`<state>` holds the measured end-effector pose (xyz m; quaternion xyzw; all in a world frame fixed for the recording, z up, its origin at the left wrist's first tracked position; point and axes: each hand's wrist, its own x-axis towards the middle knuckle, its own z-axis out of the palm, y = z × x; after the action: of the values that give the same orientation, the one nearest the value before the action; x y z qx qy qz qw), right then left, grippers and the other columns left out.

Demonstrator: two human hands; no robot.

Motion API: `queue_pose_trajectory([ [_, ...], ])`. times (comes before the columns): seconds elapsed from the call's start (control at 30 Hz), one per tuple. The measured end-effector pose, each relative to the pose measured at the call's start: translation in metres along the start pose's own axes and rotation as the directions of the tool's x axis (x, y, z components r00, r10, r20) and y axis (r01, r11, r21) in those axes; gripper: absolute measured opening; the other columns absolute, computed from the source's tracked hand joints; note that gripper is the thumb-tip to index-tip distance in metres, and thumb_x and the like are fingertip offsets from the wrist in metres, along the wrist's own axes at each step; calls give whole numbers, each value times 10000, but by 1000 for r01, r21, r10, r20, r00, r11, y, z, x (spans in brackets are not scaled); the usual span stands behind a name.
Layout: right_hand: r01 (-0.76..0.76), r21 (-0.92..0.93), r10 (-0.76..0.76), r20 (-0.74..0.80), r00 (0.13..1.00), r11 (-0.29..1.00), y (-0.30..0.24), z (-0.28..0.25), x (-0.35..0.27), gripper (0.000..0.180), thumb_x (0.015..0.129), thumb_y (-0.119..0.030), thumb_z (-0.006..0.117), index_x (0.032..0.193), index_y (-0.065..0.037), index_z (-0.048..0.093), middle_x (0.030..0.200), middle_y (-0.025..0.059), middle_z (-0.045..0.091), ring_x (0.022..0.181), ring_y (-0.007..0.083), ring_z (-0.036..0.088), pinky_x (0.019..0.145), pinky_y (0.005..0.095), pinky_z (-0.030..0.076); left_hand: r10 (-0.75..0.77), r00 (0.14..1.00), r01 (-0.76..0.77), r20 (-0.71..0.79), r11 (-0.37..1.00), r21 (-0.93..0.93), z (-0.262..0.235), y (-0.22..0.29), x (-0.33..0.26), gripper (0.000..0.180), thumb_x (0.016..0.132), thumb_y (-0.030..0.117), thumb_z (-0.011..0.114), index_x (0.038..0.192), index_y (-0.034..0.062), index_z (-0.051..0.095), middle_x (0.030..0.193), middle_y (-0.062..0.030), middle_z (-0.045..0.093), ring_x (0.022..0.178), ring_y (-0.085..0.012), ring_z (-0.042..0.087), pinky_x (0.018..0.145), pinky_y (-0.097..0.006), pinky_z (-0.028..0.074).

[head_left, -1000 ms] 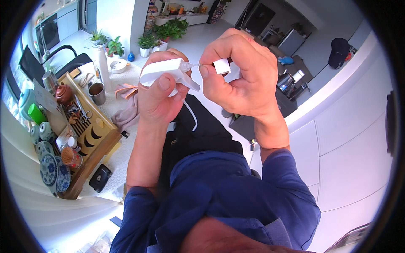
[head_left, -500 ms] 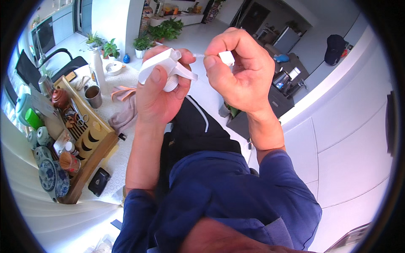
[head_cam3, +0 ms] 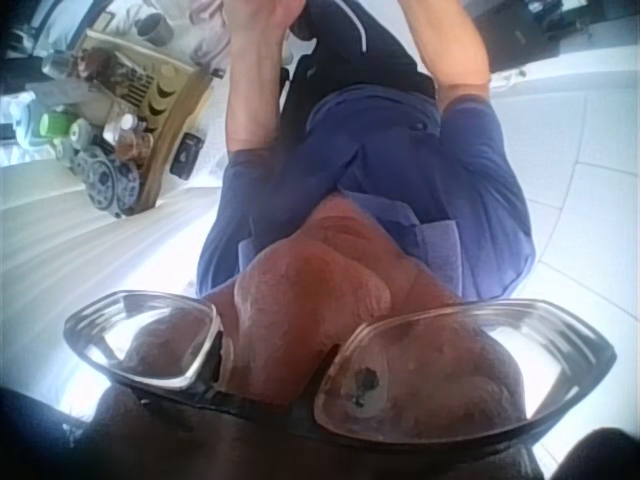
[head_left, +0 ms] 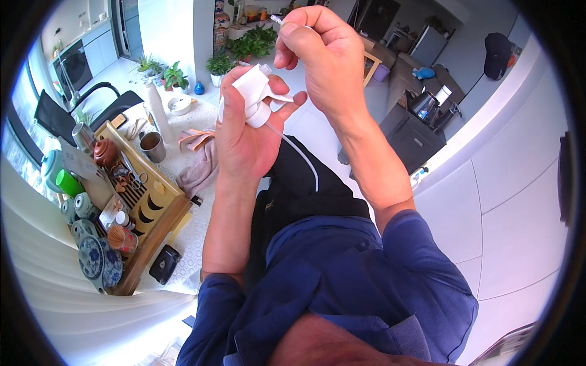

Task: The person unscrews the spray head from a white plastic bottle and pulls out the intake tube. They then use their fingers to pry off the nozzle cap and remove the internal valve component from the spray head.

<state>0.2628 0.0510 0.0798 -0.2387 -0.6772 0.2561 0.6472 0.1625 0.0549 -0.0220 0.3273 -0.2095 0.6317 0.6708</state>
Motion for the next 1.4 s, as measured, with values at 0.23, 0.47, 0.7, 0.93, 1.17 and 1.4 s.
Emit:
queue_pose_trajectory([
  [0.23,-23,109,29,-54,998,994,10,8,3,95,868,-78,646,918,1,629,750,47,641,613,90,611,547,231,490,-6,997,6,-82,1000,-1,-7,5,4,419,1023,519,434,1198,146,510,956,-113,612,893,-227,597,873,-496,497],
  [0.47,-11,93,13,-27,1000,996,10,13,0,96,869,-82,655,906,2,627,736,43,640,590,86,605,538,227,481,3,994,-1,-109,1000,25,-19,5,6,577,1003,618,388,1128,79,554,791,-36,575,716,-145,539,765,-346,448],
  [0.7,-8,100,11,-29,1000,995,13,10,-1,85,868,-78,655,897,-2,630,732,43,639,586,85,605,534,227,478,16,919,-3,-394,999,33,10,3,9,587,983,642,410,1069,86,578,750,-37,579,644,-131,483,693,-294,405],
  [0.93,1,109,0,-14,1000,994,13,10,-1,82,869,-78,655,891,-2,631,726,40,637,579,86,604,530,227,477,-11,995,16,-101,999,48,-14,8,4,575,983,624,433,1009,71,591,707,-29,585,632,-125,502,637,-282,391],
  [1.17,-34,-6,34,15,999,999,9,10,-6,75,902,-103,594,909,-29,607,726,47,625,608,127,595,578,271,466,-32,994,32,-104,999,-4,-17,13,6,607,986,623,425,998,39,591,625,-60,586,578,-161,546,613,-317,436],
  [1.4,-87,33,86,40,995,996,9,8,-15,92,863,-54,640,924,14,630,775,39,641,605,90,615,558,232,500,38,897,-39,-441,999,8,18,14,10,612,987,632,413,868,57,588,593,-56,561,556,-150,497,587,-295,397],
])
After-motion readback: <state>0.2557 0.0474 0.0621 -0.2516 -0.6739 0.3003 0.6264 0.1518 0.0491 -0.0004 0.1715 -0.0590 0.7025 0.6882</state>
